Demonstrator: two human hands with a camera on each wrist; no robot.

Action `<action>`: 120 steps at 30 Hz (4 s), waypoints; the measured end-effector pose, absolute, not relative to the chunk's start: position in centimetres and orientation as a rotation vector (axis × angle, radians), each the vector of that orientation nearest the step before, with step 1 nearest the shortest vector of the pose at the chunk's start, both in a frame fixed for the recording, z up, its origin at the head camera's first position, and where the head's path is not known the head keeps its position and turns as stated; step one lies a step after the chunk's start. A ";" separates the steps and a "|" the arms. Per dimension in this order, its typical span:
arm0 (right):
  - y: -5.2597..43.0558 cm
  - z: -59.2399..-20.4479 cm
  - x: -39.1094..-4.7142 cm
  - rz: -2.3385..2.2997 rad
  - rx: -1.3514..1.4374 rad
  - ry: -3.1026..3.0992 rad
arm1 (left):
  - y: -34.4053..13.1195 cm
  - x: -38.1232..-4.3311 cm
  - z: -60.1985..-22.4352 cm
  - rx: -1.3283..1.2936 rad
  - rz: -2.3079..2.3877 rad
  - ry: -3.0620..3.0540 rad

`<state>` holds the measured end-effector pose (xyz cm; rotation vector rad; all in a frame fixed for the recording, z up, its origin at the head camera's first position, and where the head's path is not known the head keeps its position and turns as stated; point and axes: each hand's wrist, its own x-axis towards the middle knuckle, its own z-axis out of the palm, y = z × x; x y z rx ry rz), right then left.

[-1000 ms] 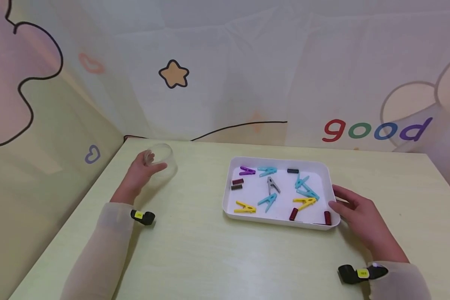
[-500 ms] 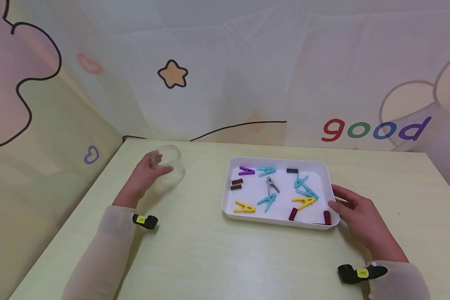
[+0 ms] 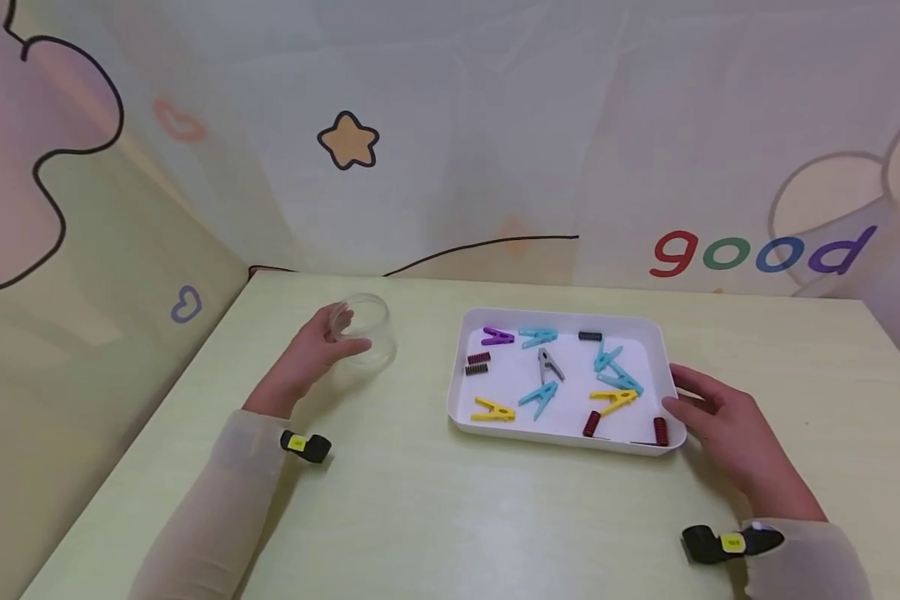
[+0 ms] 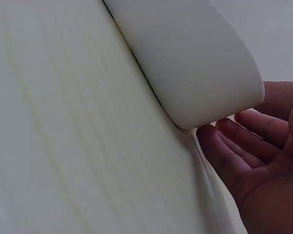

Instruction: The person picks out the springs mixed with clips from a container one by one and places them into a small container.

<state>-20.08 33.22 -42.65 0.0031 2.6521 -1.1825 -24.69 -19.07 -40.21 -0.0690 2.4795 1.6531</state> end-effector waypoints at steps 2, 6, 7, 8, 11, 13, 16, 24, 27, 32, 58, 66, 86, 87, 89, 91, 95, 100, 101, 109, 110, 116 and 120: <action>33.4 -42.7 -20.1 -1.178 -0.011 2.657 | -18.8 -24.7 -40.3 -0.070 1.640 2.475; 33.4 -42.8 -20.2 -1.183 -0.012 2.650 | -18.4 -24.7 -40.4 -0.067 1.632 2.463; 33.4 -42.8 -20.2 -1.188 -0.016 2.647 | -18.2 -24.6 -40.4 -0.062 1.632 2.458; 33.4 -42.8 -20.1 -1.187 -0.013 2.647 | -18.1 -24.6 -40.3 -0.059 1.634 2.453; 33.3 -42.7 -20.1 -1.193 -0.012 2.650 | -17.8 -24.4 -40.3 -0.045 1.634 2.446; 33.3 -42.7 -20.0 -1.205 -0.022 2.653 | -17.7 -24.3 -40.3 -0.035 1.634 2.442; 33.3 -42.8 -20.0 -1.213 -0.025 2.662 | -17.5 -24.2 -40.3 -0.018 1.637 2.437; 33.3 -42.7 -20.0 -1.185 -0.020 2.672 | -17.0 -24.4 -40.3 0.010 1.630 2.392; 33.3 -42.7 -20.1 -1.171 -0.013 2.668 | -16.7 -24.4 -40.4 0.020 1.637 2.384; 33.4 -42.9 -20.2 -1.198 -0.018 2.659 | -16.3 -24.1 -40.7 0.031 1.656 2.389; 33.4 -42.7 -20.2 -1.186 -0.018 2.657 | -14.0 -23.6 -41.8 0.080 1.689 2.357; 33.4 -42.6 -20.1 -1.206 -0.009 2.634 | -13.7 -23.7 -42.2 0.083 1.676 2.372; 33.3 -42.4 -20.2 -1.199 0.025 2.597 | -13.8 -24.0 -43.2 0.101 1.605 2.384; 33.2 -42.4 -20.3 -1.198 0.028 2.598 | -13.8 -24.0 -43.2 0.104 1.600 2.384; 33.2 -42.4 -20.3 -1.188 0.028 2.607 | -13.9 -24.2 -43.2 0.114 1.594 2.379; 33.2 -42.5 -20.3 -1.182 0.029 2.617 | -14.0 -24.4 -43.2 0.120 1.580 2.375; 33.3 -42.7 -20.4 -1.183 0.045 2.623 | -13.9 -24.9 -43.0 0.127 1.518 2.413; 33.2 -43.1 -20.4 -1.194 0.066 2.615 | -13.7 -25.4 -42.9 0.141 1.431 2.459; 33.2 -43.2 -20.4 -1.192 0.065 2.618 | -13.8 -25.5 -42.9 0.144 1.428 2.454; 33.0 -43.0 -20.2 -1.200 0.084 2.650 | -14.1 -25.6 -43.2 0.227 1.529 2.387; 33.1 -42.9 -20.1 -1.195 0.091 2.656 | -14.1 -25.6 -43.1 0.228 1.532 2.384; 33.4 -42.7 -20.1 -1.169 0.111 2.669 | -14.0 -25.6 -43.1 0.239 1.557 2.365; 33.5 -42.7 -20.1 -1.174 0.097 2.674 | -14.1 -25.6 -43.2 0.245 1.574 2.346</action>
